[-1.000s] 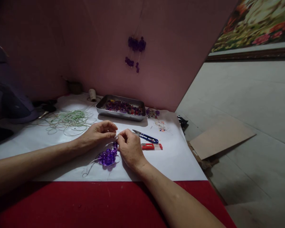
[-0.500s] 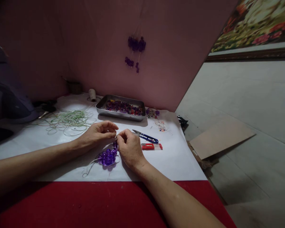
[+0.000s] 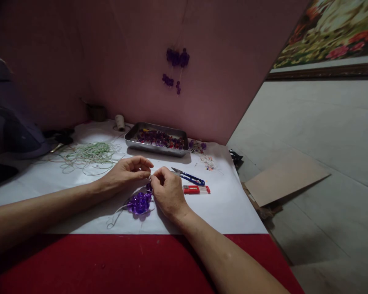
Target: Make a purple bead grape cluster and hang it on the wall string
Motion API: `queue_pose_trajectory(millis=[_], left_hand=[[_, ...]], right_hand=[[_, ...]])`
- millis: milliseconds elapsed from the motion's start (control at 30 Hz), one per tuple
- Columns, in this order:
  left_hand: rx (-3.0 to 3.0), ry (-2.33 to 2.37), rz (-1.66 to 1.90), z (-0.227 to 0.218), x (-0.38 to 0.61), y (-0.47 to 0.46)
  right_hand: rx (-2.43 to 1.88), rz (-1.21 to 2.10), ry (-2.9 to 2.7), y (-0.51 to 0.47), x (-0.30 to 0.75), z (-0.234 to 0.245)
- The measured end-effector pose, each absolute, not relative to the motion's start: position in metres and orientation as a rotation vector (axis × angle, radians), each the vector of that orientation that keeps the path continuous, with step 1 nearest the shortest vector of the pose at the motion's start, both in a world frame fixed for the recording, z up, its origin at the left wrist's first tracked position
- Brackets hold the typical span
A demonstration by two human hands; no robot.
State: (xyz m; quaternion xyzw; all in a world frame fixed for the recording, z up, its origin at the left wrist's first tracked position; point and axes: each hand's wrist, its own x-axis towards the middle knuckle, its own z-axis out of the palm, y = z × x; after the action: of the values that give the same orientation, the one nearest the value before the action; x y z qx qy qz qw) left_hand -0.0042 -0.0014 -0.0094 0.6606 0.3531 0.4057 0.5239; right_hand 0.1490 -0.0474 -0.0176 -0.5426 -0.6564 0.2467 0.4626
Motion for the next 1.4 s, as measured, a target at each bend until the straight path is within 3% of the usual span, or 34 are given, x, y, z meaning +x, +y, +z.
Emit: queue_pose_trajectory(millis=[1400], left_hand=[[1.479,0.795,0.986,-0.009,-0.0044,-0.0009]], right_hand=[[-1.253,0.685,-1.584,-0.0449,0.1505,-0.0222]])
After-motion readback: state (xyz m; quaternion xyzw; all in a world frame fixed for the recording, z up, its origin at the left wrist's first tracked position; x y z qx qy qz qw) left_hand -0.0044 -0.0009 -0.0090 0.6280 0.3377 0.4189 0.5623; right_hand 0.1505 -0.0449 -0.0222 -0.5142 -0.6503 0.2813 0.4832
